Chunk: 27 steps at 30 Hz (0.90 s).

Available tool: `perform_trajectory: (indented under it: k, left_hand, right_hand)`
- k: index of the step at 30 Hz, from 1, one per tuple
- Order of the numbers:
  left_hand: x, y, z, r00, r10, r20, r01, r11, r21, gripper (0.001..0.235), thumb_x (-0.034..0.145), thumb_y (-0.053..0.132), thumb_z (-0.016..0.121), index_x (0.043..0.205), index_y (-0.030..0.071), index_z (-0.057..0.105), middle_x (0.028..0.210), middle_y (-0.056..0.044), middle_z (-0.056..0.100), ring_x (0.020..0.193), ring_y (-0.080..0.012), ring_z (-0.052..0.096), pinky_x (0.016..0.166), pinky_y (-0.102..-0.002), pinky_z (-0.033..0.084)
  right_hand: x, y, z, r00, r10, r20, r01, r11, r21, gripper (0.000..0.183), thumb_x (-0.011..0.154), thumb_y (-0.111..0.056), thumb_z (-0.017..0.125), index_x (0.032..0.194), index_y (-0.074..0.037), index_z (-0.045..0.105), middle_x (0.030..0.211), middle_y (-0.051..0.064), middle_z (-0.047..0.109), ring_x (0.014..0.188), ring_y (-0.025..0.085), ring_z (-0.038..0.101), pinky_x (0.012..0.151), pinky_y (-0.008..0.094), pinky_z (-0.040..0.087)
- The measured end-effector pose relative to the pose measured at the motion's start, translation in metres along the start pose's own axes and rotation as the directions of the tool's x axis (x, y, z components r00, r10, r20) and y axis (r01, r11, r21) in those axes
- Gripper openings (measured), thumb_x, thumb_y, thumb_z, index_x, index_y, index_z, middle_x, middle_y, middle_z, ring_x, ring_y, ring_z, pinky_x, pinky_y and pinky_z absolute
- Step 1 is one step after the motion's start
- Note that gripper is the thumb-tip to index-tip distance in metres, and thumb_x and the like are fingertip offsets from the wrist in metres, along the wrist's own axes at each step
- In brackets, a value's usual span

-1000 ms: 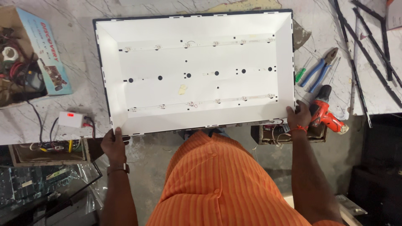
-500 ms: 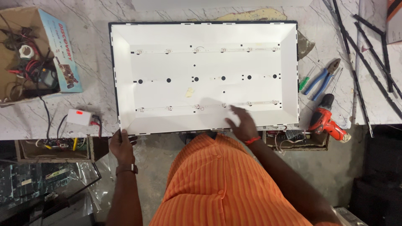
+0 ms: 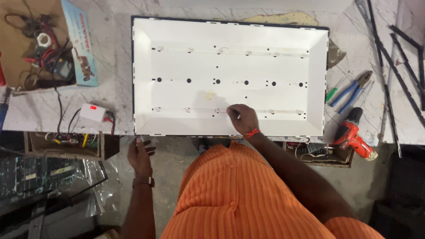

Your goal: The person installs LED light strips into a white rectangular fixture. They connect wires to the strips, test the lights, and then remove one strip from the fixture.

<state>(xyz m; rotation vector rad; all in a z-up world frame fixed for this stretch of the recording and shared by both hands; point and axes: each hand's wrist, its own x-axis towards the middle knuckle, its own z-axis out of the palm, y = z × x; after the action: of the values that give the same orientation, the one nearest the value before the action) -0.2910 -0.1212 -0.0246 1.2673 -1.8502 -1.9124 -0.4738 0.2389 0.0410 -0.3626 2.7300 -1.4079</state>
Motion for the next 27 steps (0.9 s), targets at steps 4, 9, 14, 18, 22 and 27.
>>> perform_trajectory:
  k: [4, 9, 14, 18, 22, 27]
  left_hand:
    - [-0.024, -0.042, -0.009, 0.997, -0.075, 0.033, 0.072, 0.994, 0.082, 0.048, 0.109, 0.036, 0.048, 0.133, -0.005, 0.056, 0.1, -0.015, 0.073, 0.07, -0.0214, 0.07, 0.059, -0.032, 0.055]
    - [-0.063, -0.09, -0.012, 0.961, -0.241, 0.131, 0.214, 0.958, 0.192, 0.058, 0.105, 0.046, 0.047, 0.138, 0.0, 0.057, 0.1, -0.015, 0.075, 0.07, -0.0201, 0.07, 0.06, -0.033, 0.054]
    - [-0.084, -0.117, -0.017, 0.881, -0.427, 0.204, 0.33, 0.863, 0.383, 0.068, 0.101, 0.058, 0.044, 0.136, 0.003, 0.062, 0.104, -0.011, 0.076, 0.075, -0.017, 0.07, 0.066, -0.032, 0.054]
    - [-0.081, -0.129, -0.029, 0.878, -0.439, 0.192, 0.32, 0.835, 0.446, 0.069, 0.1, 0.059, 0.045, 0.134, 0.002, 0.064, 0.103, -0.013, 0.077, 0.073, -0.0191, 0.07, 0.064, -0.034, 0.052]
    - [-0.078, -0.132, -0.05, 0.868, -0.482, 0.115, 0.402, 0.82, 0.407, 0.07, 0.099, 0.06, 0.048, 0.134, 0.001, 0.063, 0.102, -0.014, 0.076, 0.072, -0.0213, 0.069, 0.062, -0.035, 0.051]
    - [-0.081, -0.128, -0.071, 0.853, -0.523, 0.002, 0.475, 0.777, 0.413, 0.07, 0.1, 0.061, 0.045, 0.133, 0.002, 0.063, 0.103, -0.015, 0.076, 0.071, -0.0233, 0.07, 0.06, -0.036, 0.051]
  right_hand:
    - [-0.008, 0.007, -0.005, 0.997, 0.078, 0.004, -0.078, 0.997, 0.014, 0.014, 0.095, -0.018, 0.074, 0.096, -0.004, 0.076, 0.08, 0.011, 0.073, 0.066, 0.02, 0.069, 0.06, 0.032, 0.053]
    - [-0.018, 0.006, -0.005, 0.994, 0.108, -0.013, -0.107, 0.991, 0.08, 0.015, 0.092, -0.016, 0.076, 0.099, -0.003, 0.078, 0.077, 0.01, 0.072, 0.063, 0.014, 0.065, 0.059, 0.028, 0.051]
    - [-0.022, 0.006, -0.004, 0.994, 0.108, -0.003, -0.105, 0.976, 0.19, 0.016, 0.091, -0.015, 0.077, 0.099, -0.001, 0.078, 0.078, 0.007, 0.073, 0.067, 0.008, 0.064, 0.06, 0.025, 0.052]
    - [-0.024, 0.008, -0.002, 0.98, 0.194, 0.04, -0.198, 0.962, 0.189, 0.017, 0.093, -0.017, 0.078, 0.096, 0.0, 0.078, 0.073, 0.007, 0.071, 0.063, 0.009, 0.06, 0.057, 0.027, 0.048]
    - [-0.028, 0.007, -0.002, 0.991, 0.126, 0.037, -0.13, 0.979, 0.155, 0.016, 0.093, -0.017, 0.078, 0.095, -0.001, 0.079, 0.072, 0.008, 0.069, 0.062, 0.011, 0.061, 0.056, 0.028, 0.047]
    - [-0.031, 0.001, -0.006, 0.995, 0.091, 0.033, -0.094, 0.99, 0.104, 0.015, 0.091, -0.017, 0.079, 0.095, -0.003, 0.081, 0.07, 0.01, 0.068, 0.059, 0.014, 0.061, 0.055, 0.029, 0.047]
